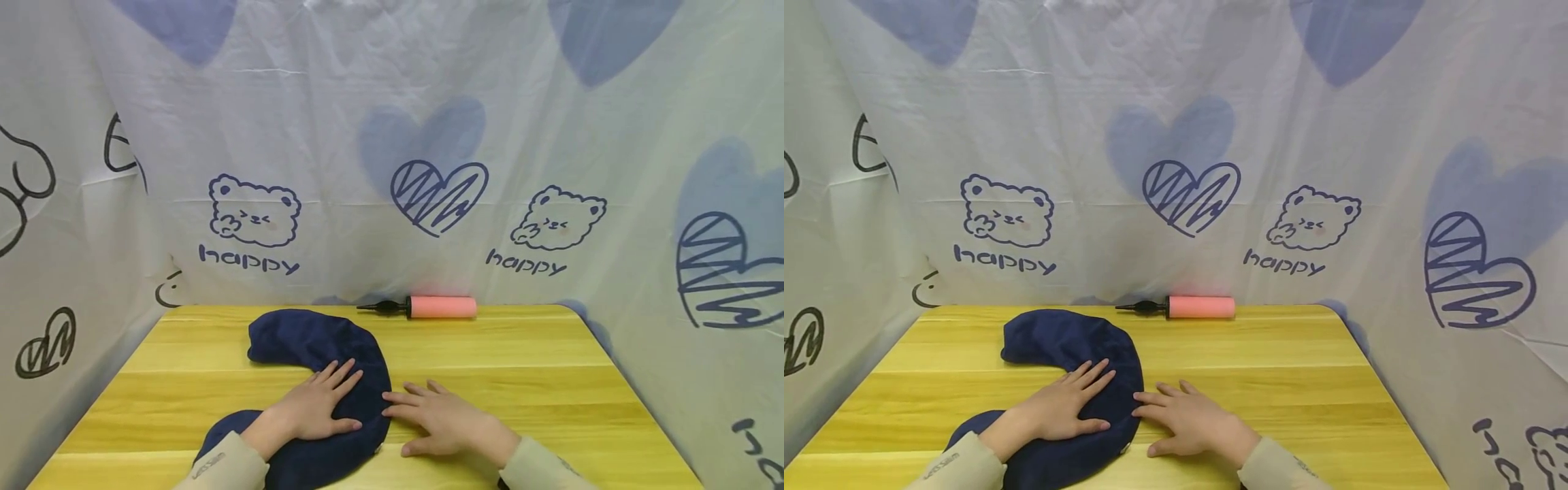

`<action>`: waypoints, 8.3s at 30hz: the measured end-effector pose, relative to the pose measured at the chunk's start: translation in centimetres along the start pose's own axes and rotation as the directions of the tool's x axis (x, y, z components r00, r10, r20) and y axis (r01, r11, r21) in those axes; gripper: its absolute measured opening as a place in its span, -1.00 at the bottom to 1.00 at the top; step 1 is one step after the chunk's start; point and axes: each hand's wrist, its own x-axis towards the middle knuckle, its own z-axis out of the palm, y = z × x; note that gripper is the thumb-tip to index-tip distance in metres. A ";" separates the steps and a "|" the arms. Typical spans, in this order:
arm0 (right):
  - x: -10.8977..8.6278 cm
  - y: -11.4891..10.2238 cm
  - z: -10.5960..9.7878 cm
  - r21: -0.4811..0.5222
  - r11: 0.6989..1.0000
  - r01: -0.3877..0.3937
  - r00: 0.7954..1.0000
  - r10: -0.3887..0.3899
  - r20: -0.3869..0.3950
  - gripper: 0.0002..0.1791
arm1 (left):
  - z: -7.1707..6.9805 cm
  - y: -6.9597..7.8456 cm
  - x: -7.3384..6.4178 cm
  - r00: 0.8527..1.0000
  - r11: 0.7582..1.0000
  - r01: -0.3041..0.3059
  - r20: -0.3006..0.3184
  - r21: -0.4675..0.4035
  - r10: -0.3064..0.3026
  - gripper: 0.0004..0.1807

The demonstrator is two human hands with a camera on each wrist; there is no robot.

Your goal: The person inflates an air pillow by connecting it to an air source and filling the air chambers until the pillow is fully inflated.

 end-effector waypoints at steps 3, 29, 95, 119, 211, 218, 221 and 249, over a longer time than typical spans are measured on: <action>-0.1 0.1 0.1 -0.015 1.000 0.002 1.000 -0.002 -0.002 -0.27 | -0.1 0.3 0.1 1.000 1.000 0.002 0.003 -0.002 -0.002 0.00; -0.3 -4.2 0.6 0.328 0.936 -0.129 0.945 0.216 -0.244 -0.54 | 0.9 3.8 -1.6 0.943 0.961 -0.204 -0.301 -0.184 0.142 -0.90; 1.6 -3.8 1.4 0.480 0.877 -0.024 0.963 0.149 -0.224 -0.85 | 2.3 4.2 -1.5 0.960 0.915 -0.243 -0.213 -0.323 0.180 -0.81; 1.2 -3.1 1.4 0.580 0.813 0.041 0.952 0.144 -0.269 -0.87 | 2.0 3.5 -1.9 0.962 0.884 -0.258 -0.187 -0.390 0.198 -0.82; 3.5 2.1 -0.1 0.553 0.826 -0.104 0.838 0.372 -0.399 -0.91 | 1.5 2.9 -3.3 0.930 0.836 -0.368 -0.169 -0.406 0.327 -0.85; 4.1 2.7 -0.5 0.558 0.821 -0.120 0.833 0.389 -0.393 -0.91 | 1.4 2.9 -3.3 0.928 0.842 -0.371 -0.172 -0.393 0.329 -0.84; 4.3 2.9 -0.5 0.558 0.820 -0.126 0.832 0.394 -0.392 -0.91 | 1.6 2.9 -3.3 0.926 0.843 -0.376 -0.176 -0.386 0.333 -0.84; 6.9 5.3 -0.7 0.620 0.752 -0.223 0.764 0.530 -0.367 -0.94 | 1.2 2.9 -3.6 0.918 0.822 -0.386 -0.085 -0.418 0.388 -0.85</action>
